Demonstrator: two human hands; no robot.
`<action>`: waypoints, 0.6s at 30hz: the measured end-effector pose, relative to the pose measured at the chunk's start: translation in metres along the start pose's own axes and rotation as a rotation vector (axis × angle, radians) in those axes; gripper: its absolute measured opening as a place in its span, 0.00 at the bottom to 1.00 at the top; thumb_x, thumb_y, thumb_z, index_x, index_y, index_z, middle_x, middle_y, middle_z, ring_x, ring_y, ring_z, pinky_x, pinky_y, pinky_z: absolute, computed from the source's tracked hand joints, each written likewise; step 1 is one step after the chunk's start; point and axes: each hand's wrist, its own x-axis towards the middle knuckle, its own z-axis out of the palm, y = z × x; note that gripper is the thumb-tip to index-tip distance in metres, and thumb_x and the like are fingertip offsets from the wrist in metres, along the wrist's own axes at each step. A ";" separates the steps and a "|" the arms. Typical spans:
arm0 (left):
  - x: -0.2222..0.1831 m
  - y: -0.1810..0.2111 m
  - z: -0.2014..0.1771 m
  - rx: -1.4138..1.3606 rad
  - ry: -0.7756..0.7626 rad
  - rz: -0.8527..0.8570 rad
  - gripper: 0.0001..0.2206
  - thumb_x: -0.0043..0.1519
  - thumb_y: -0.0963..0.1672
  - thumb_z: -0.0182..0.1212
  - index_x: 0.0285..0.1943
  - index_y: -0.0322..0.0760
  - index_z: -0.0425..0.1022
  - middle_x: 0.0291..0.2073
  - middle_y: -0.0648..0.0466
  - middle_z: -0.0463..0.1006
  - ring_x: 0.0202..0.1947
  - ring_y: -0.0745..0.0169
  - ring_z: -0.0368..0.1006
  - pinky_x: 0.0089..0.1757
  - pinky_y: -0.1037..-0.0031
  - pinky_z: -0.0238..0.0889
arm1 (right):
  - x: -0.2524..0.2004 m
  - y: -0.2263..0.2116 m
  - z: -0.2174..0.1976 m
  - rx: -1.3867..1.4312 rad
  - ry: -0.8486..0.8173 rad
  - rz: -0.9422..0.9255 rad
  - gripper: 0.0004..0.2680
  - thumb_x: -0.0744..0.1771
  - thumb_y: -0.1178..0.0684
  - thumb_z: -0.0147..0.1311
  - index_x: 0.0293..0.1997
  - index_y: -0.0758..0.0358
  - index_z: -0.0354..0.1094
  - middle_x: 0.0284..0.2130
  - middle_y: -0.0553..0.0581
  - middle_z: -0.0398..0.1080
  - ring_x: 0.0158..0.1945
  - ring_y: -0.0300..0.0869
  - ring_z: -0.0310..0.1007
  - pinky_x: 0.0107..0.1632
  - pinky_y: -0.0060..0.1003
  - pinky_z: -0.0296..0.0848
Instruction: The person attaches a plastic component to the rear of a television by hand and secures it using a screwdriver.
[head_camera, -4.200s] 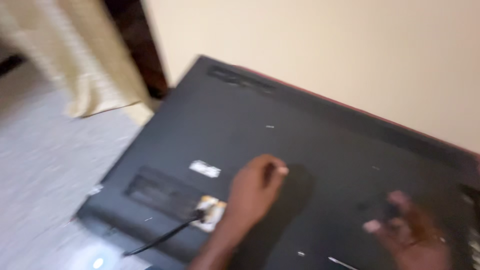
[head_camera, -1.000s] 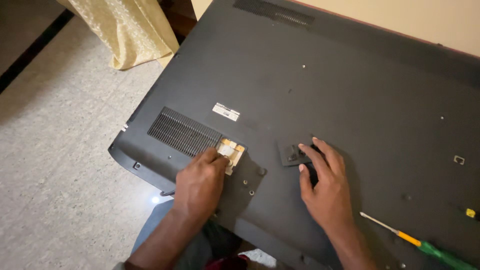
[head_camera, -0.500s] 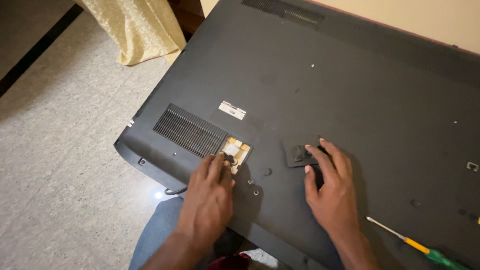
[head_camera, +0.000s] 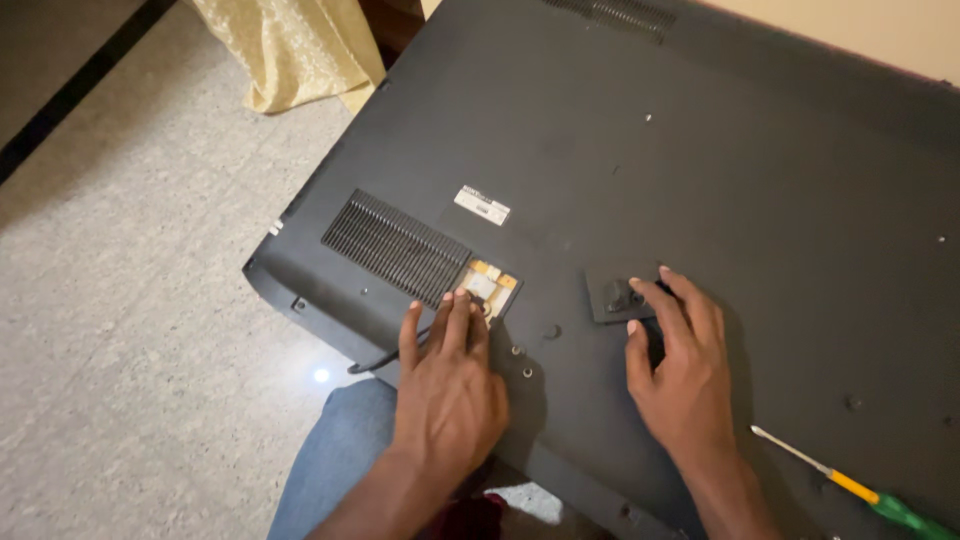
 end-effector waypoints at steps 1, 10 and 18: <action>0.002 0.002 -0.001 0.034 -0.052 -0.030 0.33 0.51 0.46 0.56 0.66 0.19 0.63 0.68 0.34 0.61 0.70 0.40 0.55 0.65 0.48 0.34 | 0.001 0.000 0.001 -0.004 0.006 -0.001 0.14 0.66 0.60 0.55 0.59 0.64 0.70 0.61 0.65 0.65 0.63 0.59 0.64 0.62 0.50 0.67; 0.001 -0.001 -0.011 -0.070 -0.071 -0.129 0.33 0.53 0.48 0.57 0.67 0.22 0.64 0.70 0.38 0.62 0.68 0.38 0.53 0.62 0.42 0.33 | 0.000 -0.001 0.000 0.015 0.012 0.000 0.16 0.64 0.60 0.57 0.58 0.64 0.70 0.60 0.65 0.66 0.63 0.60 0.64 0.62 0.51 0.67; 0.032 -0.056 -0.031 -0.905 0.547 -0.534 0.14 0.64 0.40 0.53 0.57 0.33 0.77 0.55 0.47 0.79 0.56 0.54 0.74 0.57 0.64 0.65 | 0.001 0.001 0.001 0.031 0.009 -0.013 0.19 0.60 0.51 0.68 0.54 0.65 0.71 0.63 0.64 0.65 0.66 0.60 0.64 0.64 0.51 0.65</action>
